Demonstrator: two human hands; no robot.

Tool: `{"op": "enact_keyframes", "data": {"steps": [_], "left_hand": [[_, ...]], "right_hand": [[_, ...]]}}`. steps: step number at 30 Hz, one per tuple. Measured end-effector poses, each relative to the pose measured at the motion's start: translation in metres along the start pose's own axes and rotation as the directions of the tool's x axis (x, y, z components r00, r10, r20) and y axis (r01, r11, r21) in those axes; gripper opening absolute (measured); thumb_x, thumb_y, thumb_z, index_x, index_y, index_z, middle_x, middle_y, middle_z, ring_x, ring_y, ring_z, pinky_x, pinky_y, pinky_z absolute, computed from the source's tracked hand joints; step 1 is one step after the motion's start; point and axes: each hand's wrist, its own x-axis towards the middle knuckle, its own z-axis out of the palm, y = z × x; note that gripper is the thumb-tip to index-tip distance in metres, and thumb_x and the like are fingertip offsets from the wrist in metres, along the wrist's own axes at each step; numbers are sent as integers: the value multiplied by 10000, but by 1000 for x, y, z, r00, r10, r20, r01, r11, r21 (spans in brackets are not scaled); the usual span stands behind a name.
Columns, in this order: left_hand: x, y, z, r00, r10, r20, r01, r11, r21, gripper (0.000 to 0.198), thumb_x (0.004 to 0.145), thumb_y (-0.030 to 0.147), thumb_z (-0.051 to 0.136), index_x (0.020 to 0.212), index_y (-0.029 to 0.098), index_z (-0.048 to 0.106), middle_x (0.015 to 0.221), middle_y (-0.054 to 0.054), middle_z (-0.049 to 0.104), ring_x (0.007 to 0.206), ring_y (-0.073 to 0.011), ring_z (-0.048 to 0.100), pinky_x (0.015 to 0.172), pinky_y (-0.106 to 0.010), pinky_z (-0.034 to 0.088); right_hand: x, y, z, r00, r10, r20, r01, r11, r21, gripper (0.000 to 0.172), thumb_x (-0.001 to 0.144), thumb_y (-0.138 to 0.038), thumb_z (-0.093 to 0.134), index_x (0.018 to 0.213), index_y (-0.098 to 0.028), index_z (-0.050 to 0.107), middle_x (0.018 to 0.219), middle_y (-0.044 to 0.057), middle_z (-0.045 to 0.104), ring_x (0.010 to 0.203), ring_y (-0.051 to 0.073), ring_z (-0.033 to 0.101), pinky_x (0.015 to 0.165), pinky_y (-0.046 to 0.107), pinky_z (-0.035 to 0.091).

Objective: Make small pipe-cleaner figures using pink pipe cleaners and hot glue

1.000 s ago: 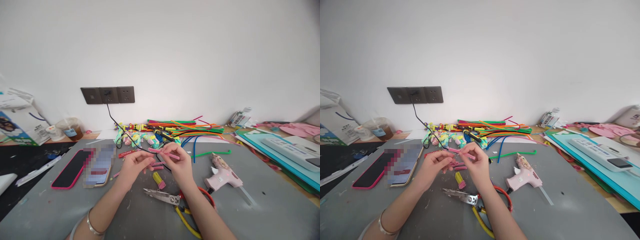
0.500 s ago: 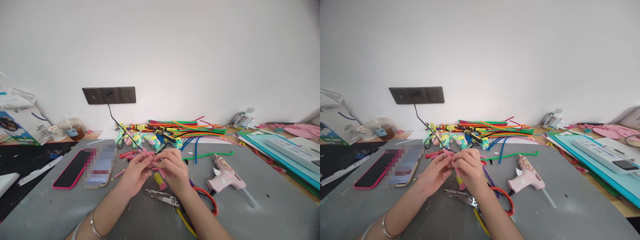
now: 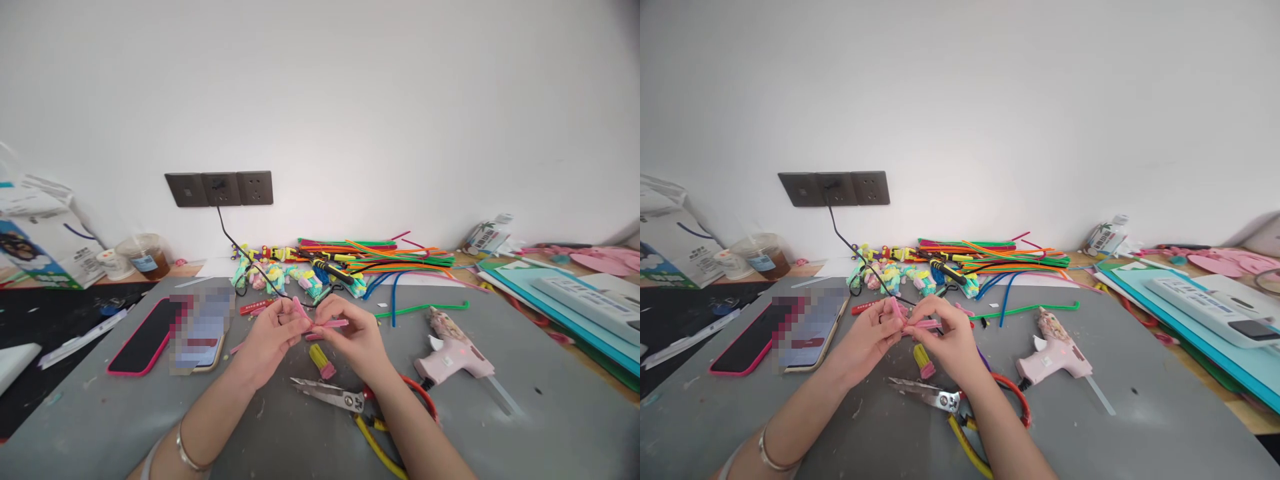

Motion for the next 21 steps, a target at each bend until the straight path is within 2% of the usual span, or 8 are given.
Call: {"op": "enact_keyframes", "data": {"steps": [4,7,12,16,19,21], "left_hand": [[-3,9,-1,993,-10,119,-5,992,122,539,579,319,935,676,185,423,621,80,491,565,-58,420,540,-188,323],[-6,12,0,983,-58,173,24,981,193,607,548,310,941,646,196,353,596,85,482,566,-65,431,557,-194,326],[-7,9,-4,971,-112,210,50,959,280,610,521,261,936,627,202,338,614,99,408,552,-64,401,545,-204,328],[-5,11,-5,981,-97,166,35,940,340,542,574,306,912,614,192,383,608,86,444,581,-91,510,578,-212,379],[-2,11,-4,990,-20,141,-39,914,403,316,682,340,852,713,168,589,701,16,627,711,-145,633,677,-241,463],[0,10,-5,990,42,136,-99,887,451,248,709,343,827,794,161,681,798,-36,711,777,-177,669,730,-269,497]], "right_hand": [[-1,4,-4,984,117,137,-147,961,235,108,817,-316,791,769,-242,729,743,20,666,734,192,608,695,335,489],[-2,5,-6,952,185,244,-265,898,351,97,828,-312,783,793,-238,730,798,14,667,772,175,616,734,319,497],[-2,2,-8,887,290,359,-431,798,422,183,741,-281,857,801,-216,697,880,13,678,823,168,644,783,313,510],[-1,4,-8,869,371,327,-485,767,419,219,739,-281,856,799,-205,661,773,-10,673,700,138,626,680,273,509],[1,9,-7,884,409,226,-467,770,434,244,731,-276,860,827,-212,646,737,-35,662,647,115,615,641,240,502],[1,11,-6,883,443,156,-465,777,424,276,709,-275,872,873,-223,656,729,-44,664,635,112,623,635,232,503]]}}
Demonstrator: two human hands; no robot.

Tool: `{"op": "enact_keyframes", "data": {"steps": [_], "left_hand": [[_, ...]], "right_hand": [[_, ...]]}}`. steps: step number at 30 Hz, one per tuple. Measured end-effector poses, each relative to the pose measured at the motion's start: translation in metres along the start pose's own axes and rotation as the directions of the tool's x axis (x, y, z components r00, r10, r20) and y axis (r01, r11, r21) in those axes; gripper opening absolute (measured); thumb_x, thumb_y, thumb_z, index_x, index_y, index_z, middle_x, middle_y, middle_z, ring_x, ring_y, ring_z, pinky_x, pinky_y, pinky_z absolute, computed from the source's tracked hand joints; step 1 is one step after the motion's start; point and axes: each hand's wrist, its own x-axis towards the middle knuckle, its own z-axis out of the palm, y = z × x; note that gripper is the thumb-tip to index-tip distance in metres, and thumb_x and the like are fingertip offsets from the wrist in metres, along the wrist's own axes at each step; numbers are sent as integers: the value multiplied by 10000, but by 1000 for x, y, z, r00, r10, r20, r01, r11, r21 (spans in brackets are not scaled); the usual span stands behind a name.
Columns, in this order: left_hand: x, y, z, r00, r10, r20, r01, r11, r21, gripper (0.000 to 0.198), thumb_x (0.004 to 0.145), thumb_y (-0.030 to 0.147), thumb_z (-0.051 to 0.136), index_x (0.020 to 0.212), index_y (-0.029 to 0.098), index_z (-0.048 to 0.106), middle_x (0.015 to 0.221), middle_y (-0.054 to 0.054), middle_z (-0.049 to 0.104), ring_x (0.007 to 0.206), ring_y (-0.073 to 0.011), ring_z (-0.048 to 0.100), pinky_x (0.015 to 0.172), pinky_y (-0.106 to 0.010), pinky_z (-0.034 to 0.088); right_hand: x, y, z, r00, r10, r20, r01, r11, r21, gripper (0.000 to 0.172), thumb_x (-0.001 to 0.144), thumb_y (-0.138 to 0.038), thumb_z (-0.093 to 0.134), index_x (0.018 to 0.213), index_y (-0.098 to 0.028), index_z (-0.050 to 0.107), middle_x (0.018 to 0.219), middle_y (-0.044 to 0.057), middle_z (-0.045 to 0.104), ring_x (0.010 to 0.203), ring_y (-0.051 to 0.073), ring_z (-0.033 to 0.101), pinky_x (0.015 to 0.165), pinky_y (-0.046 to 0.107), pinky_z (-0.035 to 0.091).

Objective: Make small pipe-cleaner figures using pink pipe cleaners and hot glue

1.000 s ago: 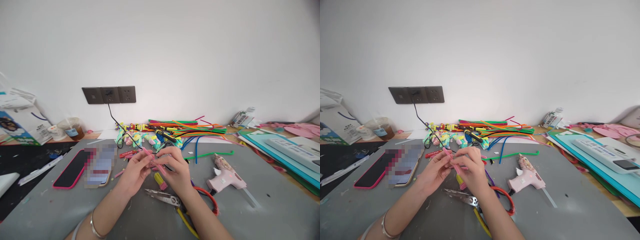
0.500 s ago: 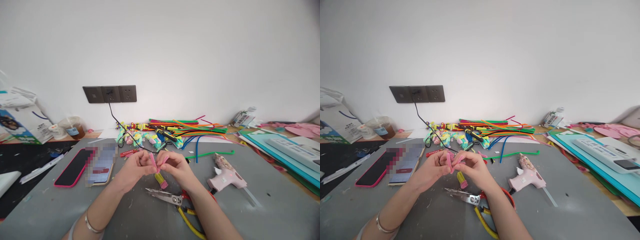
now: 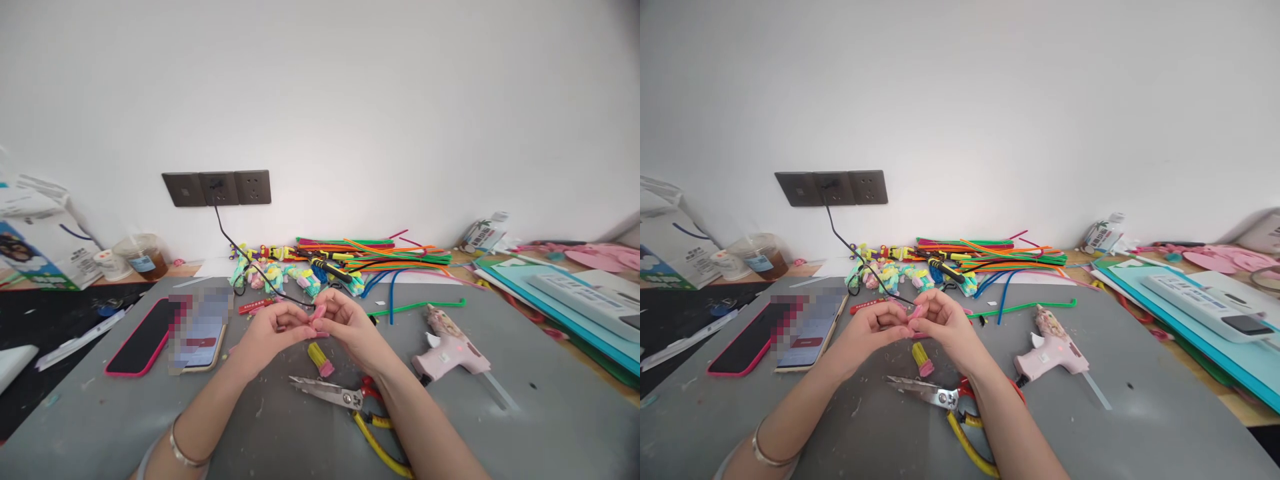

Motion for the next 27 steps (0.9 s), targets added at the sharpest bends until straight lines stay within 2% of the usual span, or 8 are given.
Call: {"op": "enact_keyframes", "data": {"steps": [2,6,9,17,23,27], "left_hand": [[1,-2,0,997,51,-56,-47,996,72,229,704,343,822,793,159,720,806,-59,742,763,-195,678,720,-285,513],[2,-5,0,983,118,-141,-83,969,232,193,721,339,795,760,152,769,788,-83,765,726,-208,669,680,-289,508],[2,-4,-1,987,91,-132,-49,956,291,207,747,354,768,790,154,801,823,-97,780,763,-228,672,702,-300,504],[1,-1,-4,989,102,-103,-55,922,384,203,781,346,708,700,170,767,742,-64,749,726,-223,635,655,-282,461],[-2,-2,-4,983,168,-69,-120,885,450,214,835,345,653,723,184,736,769,-47,743,738,-210,641,660,-263,467],[-1,-4,-2,976,209,-58,-165,890,426,195,861,347,637,778,185,708,817,-45,728,783,-206,642,678,-253,484]], "right_hand": [[1,2,0,999,-2,-54,1,1000,-30,287,692,-290,877,888,-224,678,724,-36,678,647,126,644,647,245,515],[2,5,-2,997,-27,-77,20,996,-90,207,719,-332,853,774,-207,698,775,2,729,693,152,673,682,278,536],[2,5,-4,995,-17,-95,4,991,-133,206,753,-380,823,772,-202,720,772,21,753,710,169,685,684,291,538],[2,4,-2,990,-23,-142,-5,981,-193,253,706,-424,848,752,-196,748,789,36,776,713,176,694,694,296,527],[3,4,-3,993,0,-115,-14,993,-119,312,748,-496,805,755,-190,747,731,29,751,676,163,669,689,289,515],[2,2,-5,993,-3,-114,-15,988,-153,304,752,-492,804,749,-192,754,758,29,753,712,167,663,705,288,508]]}}
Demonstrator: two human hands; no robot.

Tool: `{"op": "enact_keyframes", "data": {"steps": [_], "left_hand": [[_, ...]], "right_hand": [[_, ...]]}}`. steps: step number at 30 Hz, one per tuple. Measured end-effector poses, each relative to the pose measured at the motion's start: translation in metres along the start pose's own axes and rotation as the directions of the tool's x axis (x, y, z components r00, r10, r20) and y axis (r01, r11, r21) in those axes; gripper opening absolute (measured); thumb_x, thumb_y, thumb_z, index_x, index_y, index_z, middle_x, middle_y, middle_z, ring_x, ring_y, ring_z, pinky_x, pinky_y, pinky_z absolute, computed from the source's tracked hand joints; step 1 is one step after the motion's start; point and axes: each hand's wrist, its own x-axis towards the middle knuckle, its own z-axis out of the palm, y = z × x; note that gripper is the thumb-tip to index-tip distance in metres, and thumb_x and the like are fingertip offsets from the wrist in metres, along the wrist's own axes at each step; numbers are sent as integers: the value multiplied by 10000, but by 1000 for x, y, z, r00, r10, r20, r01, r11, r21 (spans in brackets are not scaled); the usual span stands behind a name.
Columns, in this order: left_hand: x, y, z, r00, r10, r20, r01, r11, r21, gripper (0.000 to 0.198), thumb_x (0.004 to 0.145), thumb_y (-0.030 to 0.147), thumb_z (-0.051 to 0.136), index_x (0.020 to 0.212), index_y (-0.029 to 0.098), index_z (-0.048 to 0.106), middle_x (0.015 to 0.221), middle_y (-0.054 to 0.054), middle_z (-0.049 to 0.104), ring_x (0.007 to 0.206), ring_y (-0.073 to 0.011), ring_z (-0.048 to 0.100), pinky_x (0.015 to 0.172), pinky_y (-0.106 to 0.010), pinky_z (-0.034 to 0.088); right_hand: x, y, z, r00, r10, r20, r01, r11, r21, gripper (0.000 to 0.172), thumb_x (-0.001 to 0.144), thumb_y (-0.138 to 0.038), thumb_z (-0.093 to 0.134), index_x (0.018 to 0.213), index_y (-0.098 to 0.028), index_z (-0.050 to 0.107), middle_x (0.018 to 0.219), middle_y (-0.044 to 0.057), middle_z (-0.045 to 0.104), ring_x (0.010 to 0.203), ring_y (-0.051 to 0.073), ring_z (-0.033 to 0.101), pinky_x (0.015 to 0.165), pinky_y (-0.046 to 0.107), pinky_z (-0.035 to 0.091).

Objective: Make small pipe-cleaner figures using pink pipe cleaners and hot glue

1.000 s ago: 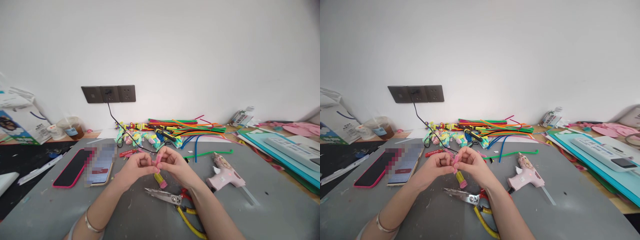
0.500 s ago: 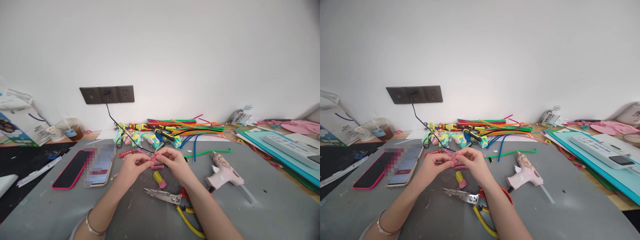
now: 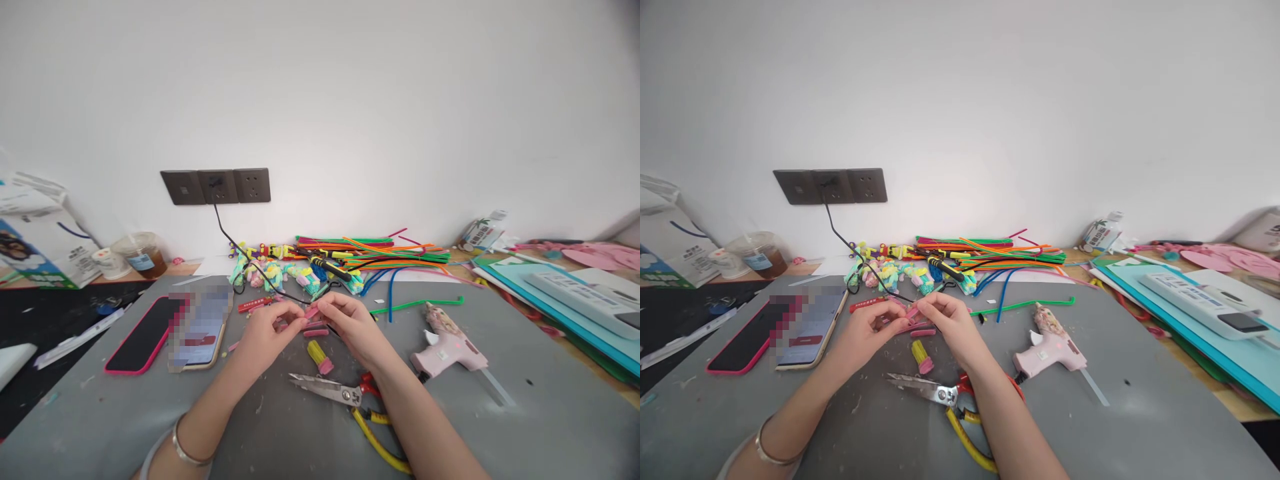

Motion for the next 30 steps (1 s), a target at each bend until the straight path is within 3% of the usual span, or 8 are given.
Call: {"op": "enact_keyframes", "data": {"steps": [5,8,11,14,18,24,30], "left_hand": [[4,-2,-9,1000,-10,2,10,1000,12,198,864,346,628,770,188,702,805,-36,727,766,-193,642,648,-238,461],[7,-7,-24,997,-25,-69,33,993,115,198,856,353,632,788,194,727,762,-25,729,714,-184,640,636,-238,448],[10,-11,-34,990,-15,-138,43,979,201,187,828,341,653,742,191,722,702,-13,714,636,-166,615,584,-230,426],[11,-14,-36,986,-14,-165,47,979,201,176,814,329,656,721,189,705,686,-13,713,629,-167,625,580,-232,439],[11,-15,-30,983,10,-184,20,987,161,146,803,318,665,771,187,721,793,-35,757,699,-186,673,643,-253,497],[11,-20,-30,972,41,-232,-25,997,74,147,809,314,660,803,184,727,829,-57,746,738,-194,687,651,-267,528],[12,-20,-30,965,51,-259,-25,994,102,132,808,301,648,796,179,699,818,-47,725,713,-178,667,656,-263,513]], "right_hand": [[1,0,-2,999,-39,-13,38,992,-120,285,767,-490,781,816,-209,776,798,29,758,748,186,658,720,306,494],[3,3,-5,981,-183,-65,146,917,-370,259,872,-453,665,902,-219,773,850,56,759,789,222,660,732,347,481],[5,11,-9,951,-309,-17,209,683,-700,143,885,-274,634,840,-229,761,883,70,746,850,257,644,764,390,436],[3,16,-9,966,-246,76,178,423,-888,115,817,-154,691,812,-251,753,920,54,731,915,277,620,800,414,369],[-2,17,-7,979,-184,84,131,259,-957,115,837,-143,695,829,-250,734,961,45,695,941,259,607,825,413,315],[-2,14,-7,961,-271,60,132,255,-958,145,899,-132,594,806,-227,651,944,33,711,933,251,605,834,401,281],[-2,8,-3,922,-384,49,220,416,-882,151,946,-149,447,887,-230,560,854,6,697,806,204,609,844,380,277]]}}
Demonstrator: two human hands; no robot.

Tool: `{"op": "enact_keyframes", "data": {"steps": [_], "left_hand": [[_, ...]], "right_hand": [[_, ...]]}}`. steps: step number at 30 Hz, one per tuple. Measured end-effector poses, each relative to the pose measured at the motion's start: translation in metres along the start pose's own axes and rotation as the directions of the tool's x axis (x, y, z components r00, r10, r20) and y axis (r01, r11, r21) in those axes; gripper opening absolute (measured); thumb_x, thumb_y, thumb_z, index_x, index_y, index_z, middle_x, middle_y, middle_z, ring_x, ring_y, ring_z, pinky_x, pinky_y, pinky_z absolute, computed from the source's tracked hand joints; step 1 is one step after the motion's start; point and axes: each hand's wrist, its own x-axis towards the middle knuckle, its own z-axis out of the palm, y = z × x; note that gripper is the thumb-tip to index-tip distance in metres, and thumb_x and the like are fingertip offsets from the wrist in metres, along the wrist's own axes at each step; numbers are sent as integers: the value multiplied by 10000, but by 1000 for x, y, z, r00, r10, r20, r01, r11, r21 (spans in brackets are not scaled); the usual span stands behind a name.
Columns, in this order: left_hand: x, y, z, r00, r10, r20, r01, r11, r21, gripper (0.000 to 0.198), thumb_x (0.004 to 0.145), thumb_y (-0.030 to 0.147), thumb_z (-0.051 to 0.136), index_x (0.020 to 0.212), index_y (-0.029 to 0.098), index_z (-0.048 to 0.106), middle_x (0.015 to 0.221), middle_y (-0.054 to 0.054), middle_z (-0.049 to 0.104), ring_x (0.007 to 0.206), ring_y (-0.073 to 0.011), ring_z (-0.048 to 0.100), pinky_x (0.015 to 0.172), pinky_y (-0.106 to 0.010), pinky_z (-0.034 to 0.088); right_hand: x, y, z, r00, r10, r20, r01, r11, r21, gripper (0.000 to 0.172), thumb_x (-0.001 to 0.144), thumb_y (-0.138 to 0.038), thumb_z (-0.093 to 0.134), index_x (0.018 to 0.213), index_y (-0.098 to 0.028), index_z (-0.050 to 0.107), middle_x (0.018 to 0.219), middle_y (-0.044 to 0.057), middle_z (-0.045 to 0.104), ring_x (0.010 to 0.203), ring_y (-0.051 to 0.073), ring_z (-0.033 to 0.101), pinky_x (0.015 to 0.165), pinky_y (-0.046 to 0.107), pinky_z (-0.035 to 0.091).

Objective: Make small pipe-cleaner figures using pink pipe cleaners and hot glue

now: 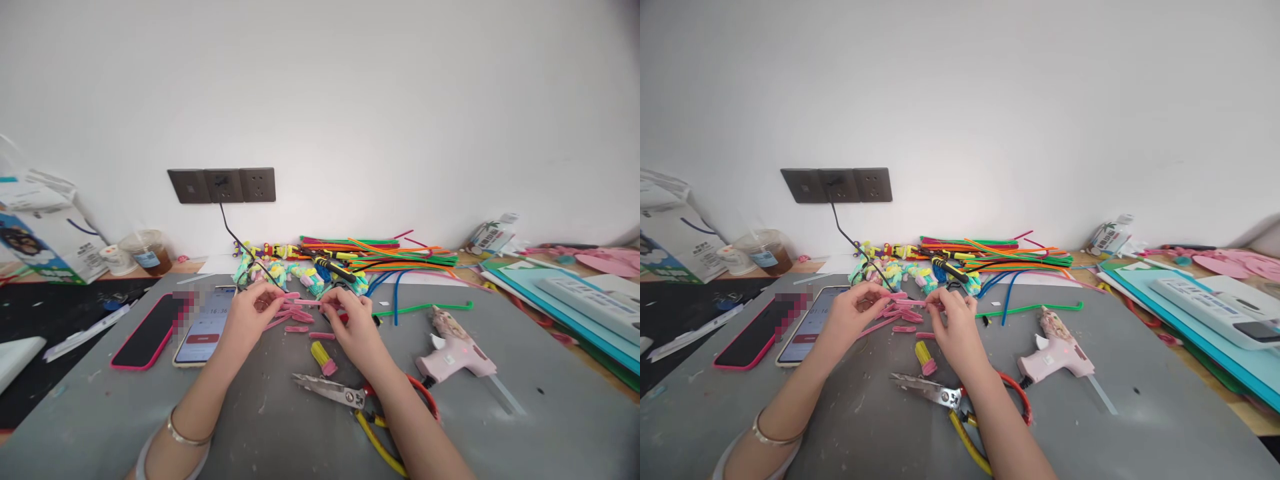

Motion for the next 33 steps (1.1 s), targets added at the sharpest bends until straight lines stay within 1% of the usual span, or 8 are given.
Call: {"op": "enact_keyframes", "data": {"steps": [5,8,16,20,24,27,30,33], "left_hand": [[-4,6,6,982,-53,182,60,998,-34,188,836,344,654,860,167,714,856,-62,732,764,-190,663,675,-265,508],[-5,9,9,973,-59,222,77,994,-72,205,832,363,663,838,163,707,836,-56,721,725,-177,647,644,-255,500],[-6,15,9,973,-78,218,129,965,-229,189,808,350,702,828,162,704,702,-21,695,637,-155,656,605,-240,521],[-5,15,8,977,-78,198,129,957,-261,206,812,367,710,807,161,717,688,-23,699,643,-149,660,608,-229,527],[-6,13,7,982,-115,148,157,938,-309,234,787,394,741,801,162,719,698,-25,713,677,-150,671,666,-240,558],[-5,14,6,983,-142,115,175,919,-354,282,738,429,784,785,160,718,679,-20,713,657,-150,674,679,-253,575],[-4,17,4,975,-164,148,210,896,-392,309,705,447,811,748,158,711,652,-12,701,639,-147,676,672,-252,578],[-4,19,2,966,-179,184,242,876,-417,309,694,439,826,730,156,709,656,-10,695,647,-148,683,674,-250,574]], "right_hand": [[0,-4,-1,1000,4,-7,-3,998,61,120,945,-240,518,849,-233,589,816,-14,689,733,191,582,825,367,265],[1,-3,-1,1000,25,-1,-25,997,77,130,938,-264,539,829,-232,602,796,-13,693,725,194,587,825,368,265],[1,-5,-2,999,46,-20,-45,995,84,126,904,-248,550,789,-222,597,715,-24,662,657,177,588,813,367,291],[1,-6,-2,999,38,7,-38,994,107,123,908,-243,548,797,-222,596,750,-14,680,669,178,579,817,377,295],[3,-9,-5,996,53,69,-70,959,274,126,915,-276,562,824,-218,626,769,5,681,701,186,574,779,356,345],[4,-12,-8,990,61,130,-114,884,453,134,905,-312,586,830,-209,627,756,10,643,710,182,557,694,311,390],[3,-14,-8,985,68,158,-145,823,550,142,888,-333,619,833,-203,635,768,11,622,711,171,538,657,286,403],[3,-15,-9,985,69,160,-151,795,588,176,873,-369,650,814,-203,643,748,8,604,693,165,511,637,281,399]]}}
